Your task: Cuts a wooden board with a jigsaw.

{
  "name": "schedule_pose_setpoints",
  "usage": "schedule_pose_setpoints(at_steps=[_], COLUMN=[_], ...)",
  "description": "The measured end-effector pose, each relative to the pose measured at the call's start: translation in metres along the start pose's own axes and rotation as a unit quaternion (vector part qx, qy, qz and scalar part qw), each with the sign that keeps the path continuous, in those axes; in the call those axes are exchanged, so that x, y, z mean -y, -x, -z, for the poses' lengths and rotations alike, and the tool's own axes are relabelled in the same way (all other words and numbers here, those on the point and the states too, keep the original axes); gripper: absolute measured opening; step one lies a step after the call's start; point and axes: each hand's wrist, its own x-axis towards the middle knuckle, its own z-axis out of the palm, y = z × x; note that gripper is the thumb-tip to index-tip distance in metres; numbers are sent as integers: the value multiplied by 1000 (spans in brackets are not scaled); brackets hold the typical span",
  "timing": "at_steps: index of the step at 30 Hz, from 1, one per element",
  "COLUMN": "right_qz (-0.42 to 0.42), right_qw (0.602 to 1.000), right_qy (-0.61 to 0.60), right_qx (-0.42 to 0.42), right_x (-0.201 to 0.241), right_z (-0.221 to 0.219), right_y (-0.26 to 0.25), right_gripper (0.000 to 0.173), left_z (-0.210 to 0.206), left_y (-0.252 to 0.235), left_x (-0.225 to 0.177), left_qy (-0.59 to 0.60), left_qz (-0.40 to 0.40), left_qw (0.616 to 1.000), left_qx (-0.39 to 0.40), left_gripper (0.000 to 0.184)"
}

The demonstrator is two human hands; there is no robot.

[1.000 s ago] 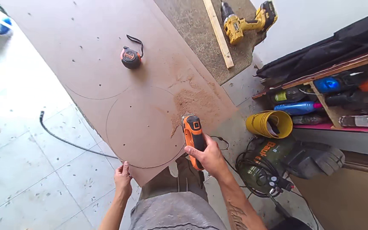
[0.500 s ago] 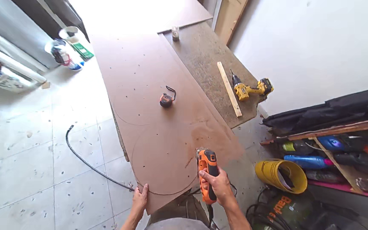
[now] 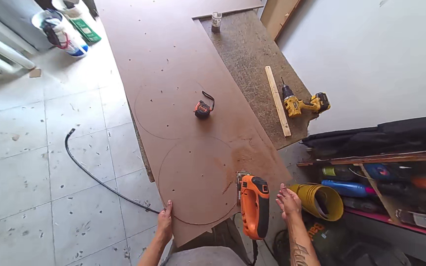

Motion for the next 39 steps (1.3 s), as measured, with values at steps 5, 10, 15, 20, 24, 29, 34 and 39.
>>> schedule_pose_setpoints(at_steps=[5, 10, 15, 20, 24, 29, 34, 39], right_qz=[-108, -110, -111, -115, -110, -104, -96, -102], right_qw=[980, 965, 961, 957, 959, 961, 962, 959], right_qy=[-137, -201, -213, -224, -216, -211, -205, -205], right_qx=[95, 124, 137, 143, 146, 148, 152, 166], right_x=[-25, -29, -31, -29, -27, -22, -21, -28], right_z=[-32, -43, -39, -39, -38, -34, -33, -33], right_y=[-34, -32, -35, -34, -32, -29, -23, -9], right_gripper=[52, 40, 38, 37, 37, 36, 36, 35], left_z=[-3, -8, -15, -16, -16, -17, -13, 4], left_y=[2, 10, 12, 14, 19, 26, 33, 37], left_x=[-3, -3, 0, 1, -1, -6, -12, -19], left_qy=[-6, -28, -58, -67, -76, -75, -63, -62], left_qz=[13, 2, -27, -44, -46, -52, -51, -52], left_qw=[1000, 998, 993, 992, 991, 992, 993, 992], left_qx=[-16, -56, -95, -98, -97, -93, -91, -96], left_gripper=[55, 55, 55, 53, 55, 54, 53, 54])
